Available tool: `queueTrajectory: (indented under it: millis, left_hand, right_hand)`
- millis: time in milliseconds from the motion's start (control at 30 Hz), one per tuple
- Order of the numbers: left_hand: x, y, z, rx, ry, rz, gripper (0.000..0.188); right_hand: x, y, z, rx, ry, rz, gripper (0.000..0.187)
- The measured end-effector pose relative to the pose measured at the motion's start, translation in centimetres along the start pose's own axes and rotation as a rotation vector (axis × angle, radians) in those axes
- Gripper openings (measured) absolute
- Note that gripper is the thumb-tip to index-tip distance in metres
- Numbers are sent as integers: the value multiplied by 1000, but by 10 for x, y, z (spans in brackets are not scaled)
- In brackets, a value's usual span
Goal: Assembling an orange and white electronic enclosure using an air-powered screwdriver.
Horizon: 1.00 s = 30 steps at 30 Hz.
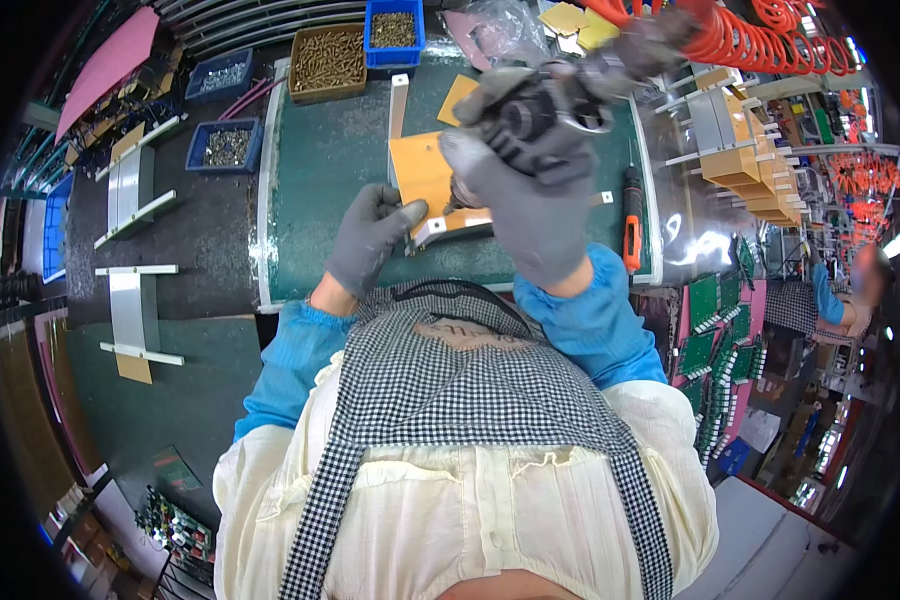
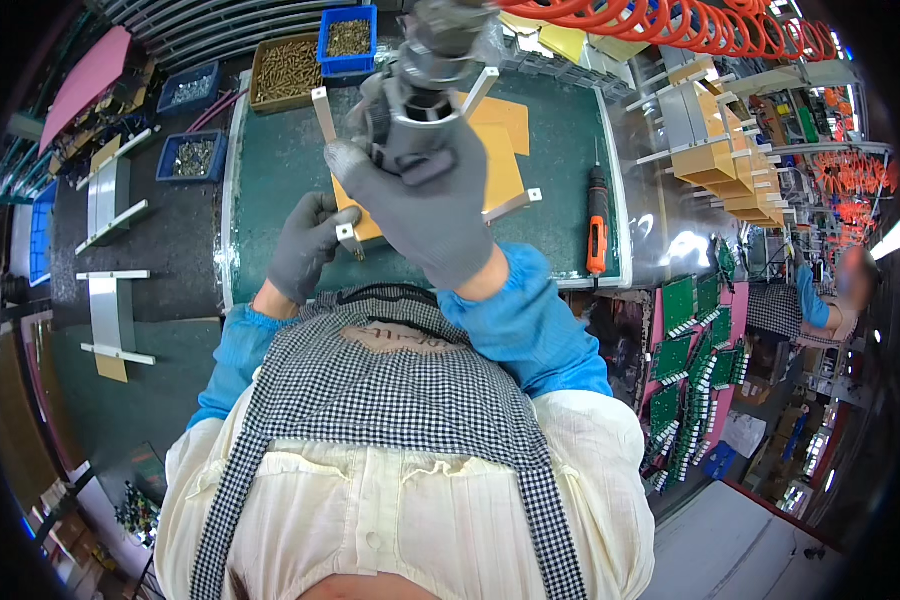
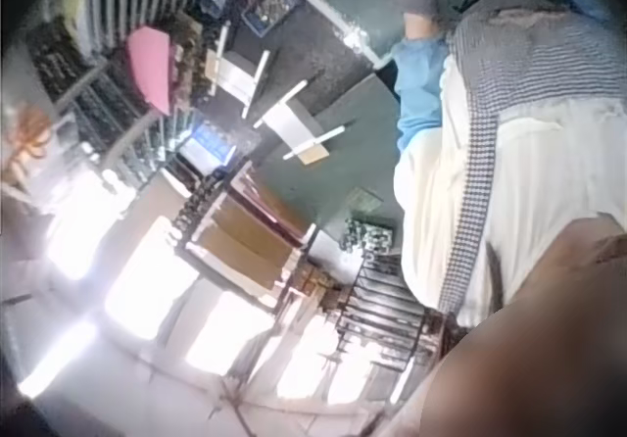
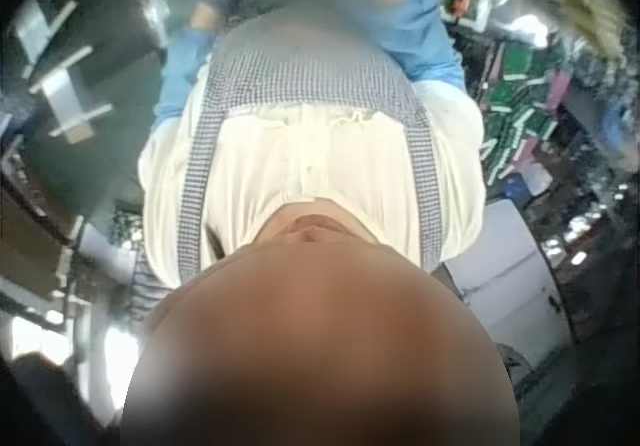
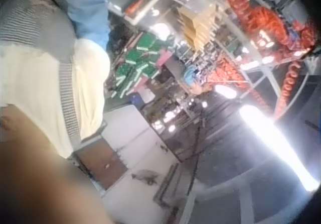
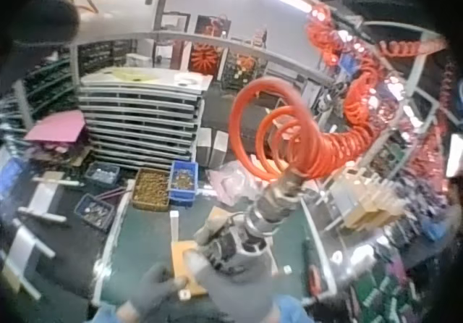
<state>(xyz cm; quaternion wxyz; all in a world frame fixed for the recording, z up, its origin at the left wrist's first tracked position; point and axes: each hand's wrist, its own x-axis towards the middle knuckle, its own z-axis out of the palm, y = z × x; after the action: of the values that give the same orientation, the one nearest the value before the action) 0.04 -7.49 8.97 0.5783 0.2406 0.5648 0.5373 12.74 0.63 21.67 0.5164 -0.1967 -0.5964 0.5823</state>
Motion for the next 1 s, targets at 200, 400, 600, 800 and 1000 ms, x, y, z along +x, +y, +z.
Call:
queueTrajectory:
  millis: [200, 400, 600, 800, 1000]
  left_hand:
    - [26, -45, -49, -778, -6, -190, 21]
    - [51, -89, -59, -753, 227, -519, 21]
    - [76, -77, -45, -348, -40, -436, 29]
    - [85, -51, -25, -414, -108, -521, 33]
    - [84, -40, -20, -549, -29, -604, 33]
  right_hand:
    - [38, -99, -61, 93, 104, -100, 25]
    - [37, -23, -203, -681, 471, 170, 35]
    - [-29, 108, -317, -1283, 345, 797, 49]
    - [-11, 124, -324, -1788, -40, 880, 51]
    - [45, 139, -274, -309, -290, 1228, 41]
